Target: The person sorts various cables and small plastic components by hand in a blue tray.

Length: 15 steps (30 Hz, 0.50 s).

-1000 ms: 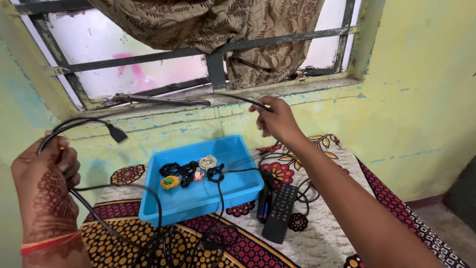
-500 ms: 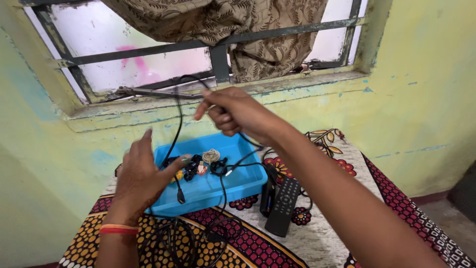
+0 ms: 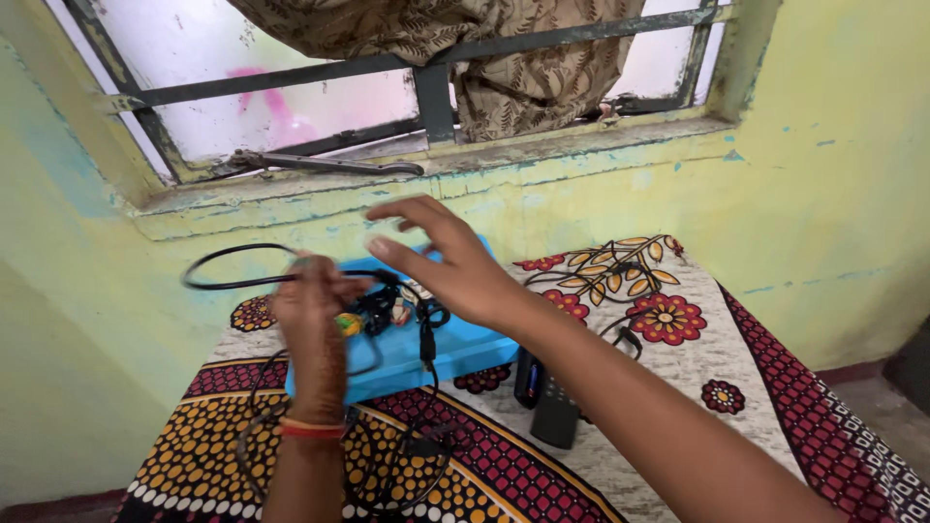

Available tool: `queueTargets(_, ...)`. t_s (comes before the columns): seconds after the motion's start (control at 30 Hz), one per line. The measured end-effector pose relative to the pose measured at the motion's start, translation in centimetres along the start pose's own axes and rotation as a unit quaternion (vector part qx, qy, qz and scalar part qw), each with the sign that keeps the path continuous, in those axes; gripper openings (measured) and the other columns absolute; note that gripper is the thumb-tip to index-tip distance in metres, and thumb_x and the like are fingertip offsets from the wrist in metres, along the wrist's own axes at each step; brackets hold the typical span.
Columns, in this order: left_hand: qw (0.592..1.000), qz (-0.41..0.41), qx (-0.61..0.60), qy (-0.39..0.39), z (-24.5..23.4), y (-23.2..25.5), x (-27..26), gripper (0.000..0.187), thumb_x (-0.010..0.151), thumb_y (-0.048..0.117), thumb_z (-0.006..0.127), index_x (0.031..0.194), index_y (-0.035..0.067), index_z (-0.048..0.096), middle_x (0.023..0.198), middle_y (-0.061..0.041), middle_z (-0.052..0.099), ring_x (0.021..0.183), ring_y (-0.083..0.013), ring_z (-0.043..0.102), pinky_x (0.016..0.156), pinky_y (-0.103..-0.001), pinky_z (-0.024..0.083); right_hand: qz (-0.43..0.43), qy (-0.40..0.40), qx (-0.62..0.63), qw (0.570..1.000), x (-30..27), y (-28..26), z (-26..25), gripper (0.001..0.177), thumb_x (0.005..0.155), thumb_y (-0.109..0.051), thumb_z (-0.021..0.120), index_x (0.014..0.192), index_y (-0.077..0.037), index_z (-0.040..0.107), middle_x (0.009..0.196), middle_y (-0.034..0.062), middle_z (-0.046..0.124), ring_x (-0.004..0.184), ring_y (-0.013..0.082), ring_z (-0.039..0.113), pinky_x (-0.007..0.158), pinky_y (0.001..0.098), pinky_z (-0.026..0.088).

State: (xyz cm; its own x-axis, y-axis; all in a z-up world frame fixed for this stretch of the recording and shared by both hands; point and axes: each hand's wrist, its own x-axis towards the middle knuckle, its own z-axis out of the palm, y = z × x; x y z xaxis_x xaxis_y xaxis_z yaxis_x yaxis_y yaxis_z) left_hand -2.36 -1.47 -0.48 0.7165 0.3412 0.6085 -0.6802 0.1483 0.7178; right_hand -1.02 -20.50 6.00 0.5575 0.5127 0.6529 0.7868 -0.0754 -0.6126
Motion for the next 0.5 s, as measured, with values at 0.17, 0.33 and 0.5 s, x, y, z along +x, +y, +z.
queueTargets(0.17,0.998,0.025,-0.062,0.009,-2.7,3.7,0.9,0.055,0.114,0.05,0.047,0.077,0.009,0.053,0.066,0.001,0.045,0.058,-0.0151,0.046,0.061,-0.032,0.046,-0.102,-0.095,-0.342,0.929,-5.0,4.4,1.7,0.081,0.07,-0.038,0.082,0.144,-0.017,0.058,0.146,0.0222,0.046,0.13,0.0391,0.042,0.095,0.0544,0.043)
queueTargets(0.33,0.945,0.079,-0.314,-0.039,-7.5,2.6,1.1,0.061,0.123,0.048,0.035,0.076,0.01,0.046,0.057,0.001,0.036,0.049,-0.0109,0.033,0.056,-0.028,0.031,0.101,-0.205,-0.306,0.924,-6.1,7.5,2.9,0.023,0.094,-0.022,0.066,0.115,-0.016,0.072,0.102,0.0125,0.076,0.098,0.0327,0.071,0.085,0.0462,0.054)
queueTargets(0.5,0.903,0.164,-0.395,-0.041,-17.3,3.8,2.8,0.058,0.125,0.038,0.034,0.077,0.006,0.046,0.063,-0.004,0.039,0.056,-0.0125,0.035,0.057,-0.028,0.03,0.012,0.059,-0.25,0.966,-5.9,9.0,-3.7,0.022,0.094,-0.013,0.056,0.108,-0.007,0.072,0.094,0.0208,0.07,0.086,0.0407,0.069,0.075,0.0493,0.054)
